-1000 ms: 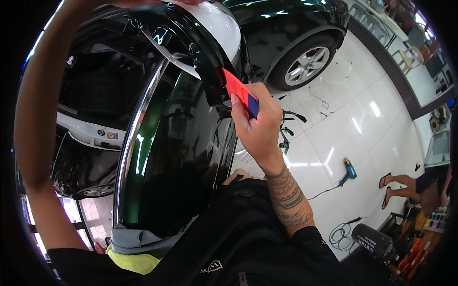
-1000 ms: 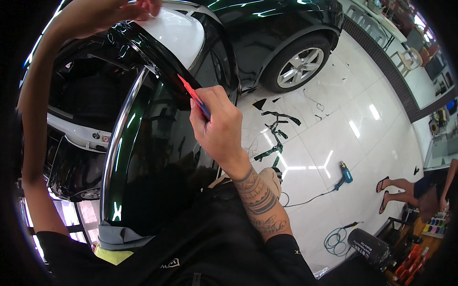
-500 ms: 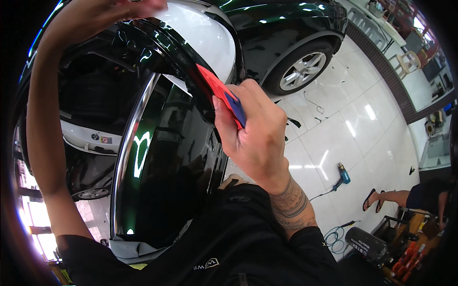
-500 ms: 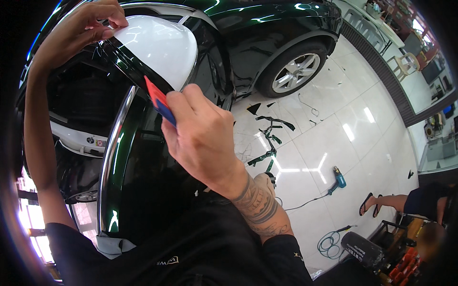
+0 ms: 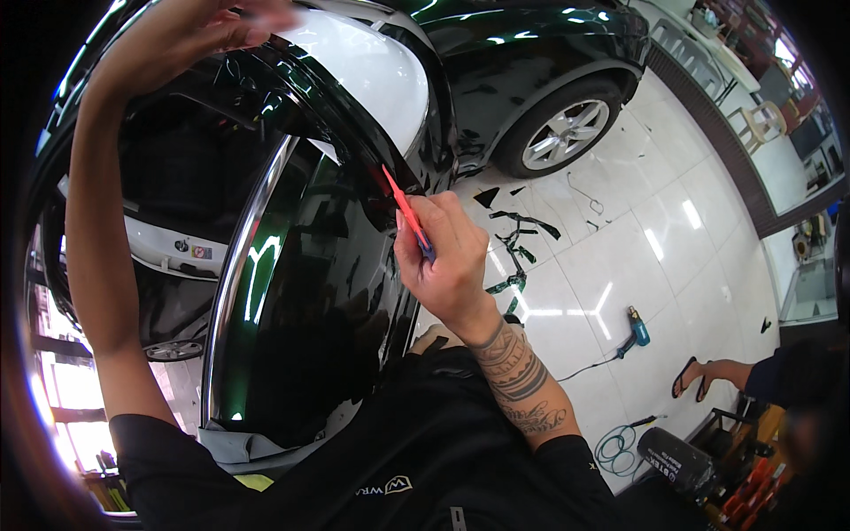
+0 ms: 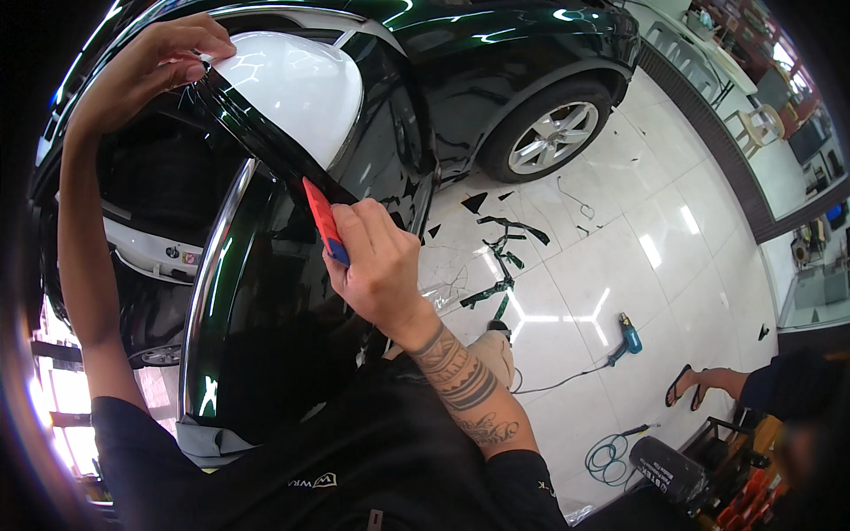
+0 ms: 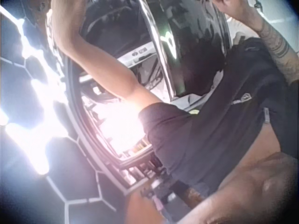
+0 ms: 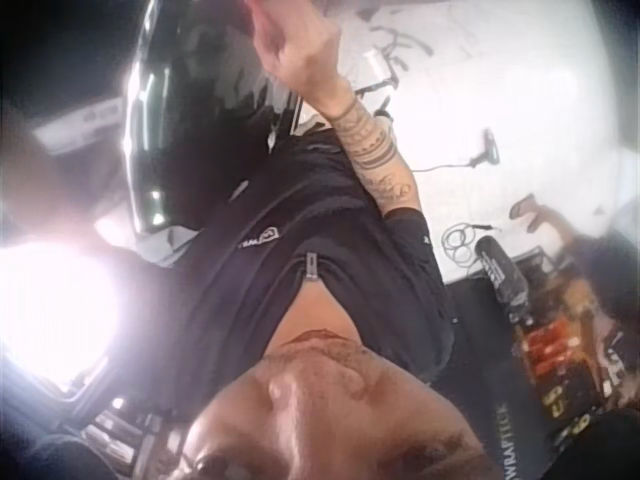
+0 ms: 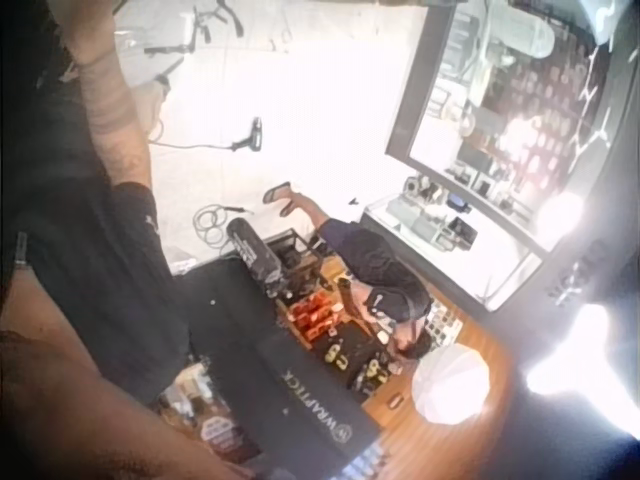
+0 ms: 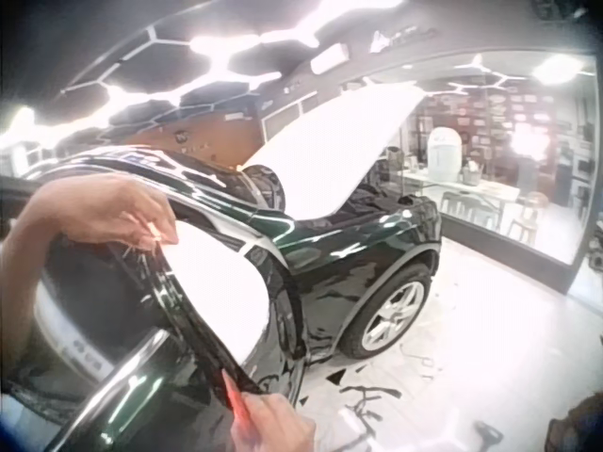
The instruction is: The person applies a white vinyl wrap to the side mirror of a dark green car. They use a red squeegee to smooth the wrap and a black tool to tuck the edges into seams, ensuring a clean finish.
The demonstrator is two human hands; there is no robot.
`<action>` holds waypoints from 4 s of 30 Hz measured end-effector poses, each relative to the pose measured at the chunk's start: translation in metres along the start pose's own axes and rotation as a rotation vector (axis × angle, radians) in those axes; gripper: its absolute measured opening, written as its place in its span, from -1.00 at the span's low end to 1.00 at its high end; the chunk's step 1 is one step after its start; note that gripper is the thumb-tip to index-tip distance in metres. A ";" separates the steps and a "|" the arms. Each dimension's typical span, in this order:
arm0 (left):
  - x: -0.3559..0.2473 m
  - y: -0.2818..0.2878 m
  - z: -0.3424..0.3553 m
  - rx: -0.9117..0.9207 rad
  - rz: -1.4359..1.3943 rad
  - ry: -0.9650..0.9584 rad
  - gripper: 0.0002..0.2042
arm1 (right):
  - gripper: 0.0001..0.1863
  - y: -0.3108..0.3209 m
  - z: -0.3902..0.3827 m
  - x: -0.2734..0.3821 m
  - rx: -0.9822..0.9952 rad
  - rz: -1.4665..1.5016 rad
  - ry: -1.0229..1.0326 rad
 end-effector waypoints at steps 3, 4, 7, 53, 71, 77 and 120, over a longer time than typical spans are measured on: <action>-0.004 -0.001 -0.009 -0.034 -0.034 -0.032 -0.73 | -0.79 0.000 0.006 0.006 0.021 -0.041 0.015; -0.007 -0.001 -0.007 -0.043 -0.053 -0.064 -0.74 | -0.78 0.001 0.008 0.007 0.031 -0.058 0.008; -0.009 -0.001 -0.009 -0.076 -0.044 -0.055 -0.77 | -0.77 0.003 0.021 0.014 0.068 -0.074 0.016; -0.159 -0.071 -0.026 0.043 0.684 -0.461 -0.85 | -0.79 0.006 0.047 -0.030 -0.013 0.211 0.063; -0.161 -0.065 -0.009 0.248 0.645 -0.235 -0.89 | -0.76 0.023 0.031 -0.032 -0.251 0.431 -0.239; -0.168 -0.062 0.009 0.445 0.737 -0.012 -0.91 | -0.66 0.037 0.015 -0.004 -0.045 0.401 -0.308; -0.173 -0.045 0.012 0.456 0.646 -0.191 -0.79 | -0.84 0.014 0.084 0.029 0.114 -0.160 0.053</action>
Point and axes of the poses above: each hand's wrist, its own z-axis towards the middle knuckle, its own y-axis out of the back of the hand, x = y × z, the point moved 6 cm from there along z, towards the middle knuckle, and after that the axes turned 15 degrees about y, right-handed, at the moved point
